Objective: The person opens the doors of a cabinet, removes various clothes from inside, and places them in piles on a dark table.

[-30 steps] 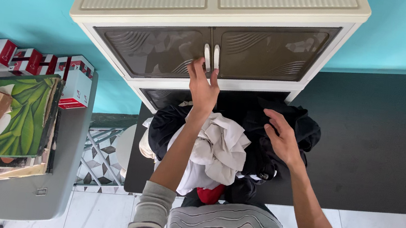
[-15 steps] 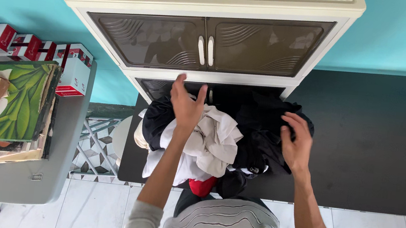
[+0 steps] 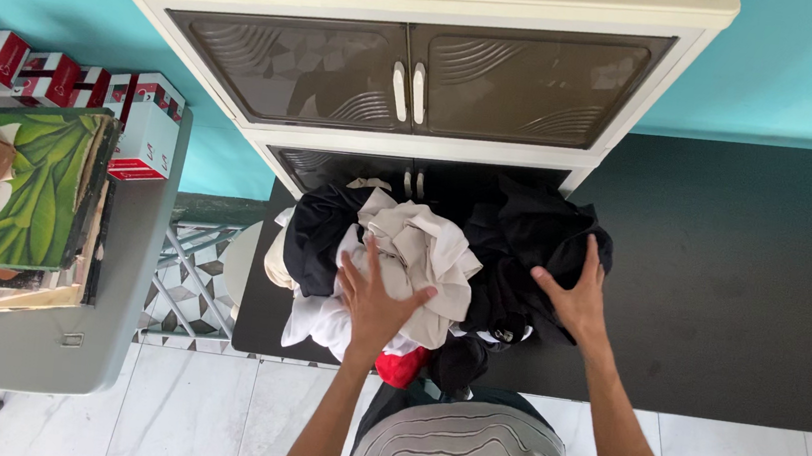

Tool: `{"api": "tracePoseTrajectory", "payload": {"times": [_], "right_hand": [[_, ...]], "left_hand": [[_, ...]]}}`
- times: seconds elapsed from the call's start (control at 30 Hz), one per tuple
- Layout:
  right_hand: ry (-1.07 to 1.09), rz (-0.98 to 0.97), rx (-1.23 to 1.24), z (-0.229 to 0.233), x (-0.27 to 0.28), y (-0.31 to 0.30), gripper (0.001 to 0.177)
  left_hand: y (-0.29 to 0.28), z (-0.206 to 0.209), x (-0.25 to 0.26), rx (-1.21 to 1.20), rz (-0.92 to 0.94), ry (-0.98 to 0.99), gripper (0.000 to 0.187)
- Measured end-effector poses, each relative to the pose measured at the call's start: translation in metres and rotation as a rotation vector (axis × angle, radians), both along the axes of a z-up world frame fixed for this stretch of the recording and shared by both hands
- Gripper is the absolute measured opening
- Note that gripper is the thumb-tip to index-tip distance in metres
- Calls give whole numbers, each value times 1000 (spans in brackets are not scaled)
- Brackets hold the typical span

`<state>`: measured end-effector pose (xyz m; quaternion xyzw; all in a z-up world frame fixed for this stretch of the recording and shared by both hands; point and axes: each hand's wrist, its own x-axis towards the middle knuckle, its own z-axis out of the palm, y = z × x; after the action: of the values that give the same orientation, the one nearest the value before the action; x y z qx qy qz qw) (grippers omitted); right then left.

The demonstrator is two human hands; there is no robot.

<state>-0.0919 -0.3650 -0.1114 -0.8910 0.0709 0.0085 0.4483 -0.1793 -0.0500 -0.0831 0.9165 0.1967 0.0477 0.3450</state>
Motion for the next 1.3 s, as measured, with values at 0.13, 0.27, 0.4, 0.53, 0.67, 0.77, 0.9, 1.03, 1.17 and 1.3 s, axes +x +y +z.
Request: {"api": "tracePoseTrajectory", "payload": {"times": [0.13, 0.27, 0.4, 0.53, 0.67, 0.77, 0.9, 1.03, 1.17, 1.3], "right_hand": [[70, 0, -181, -7, -9, 26, 109], [-20, -17, -199, -32, -5, 34, 84], [-103, -129, -201, -42, -5, 49, 46], [-66, -198, -37, -24, -8, 51, 34], [-204, -111, 130, -16, -7, 34, 26], [-403, -30, 386, -3, -9, 19, 38], [-422, -23, 476, 0, -1, -18, 38], [-304, -129, 499, -22, 4, -75, 35], [-181, -347, 757, -74, 21, -145, 22], [-343, -249, 828, -114, 48, -223, 15]], "left_hand": [[-2, -6, 5, -22, -81, 0, 115], [-11, -30, 11, 123, -118, -62, 90], [-2, -53, 20, 64, -144, -93, 66], [10, -49, 25, -91, -105, -174, 49], [5, -27, 28, -365, -147, -327, 44], [-15, -3, 27, -437, -174, -352, 46], [-52, 18, 32, -489, -252, -392, 42], [-105, 34, 40, -680, -369, -408, 41], [-169, 43, 61, -677, -480, -469, 48], [-235, 43, 88, -719, -500, -472, 47]]}}
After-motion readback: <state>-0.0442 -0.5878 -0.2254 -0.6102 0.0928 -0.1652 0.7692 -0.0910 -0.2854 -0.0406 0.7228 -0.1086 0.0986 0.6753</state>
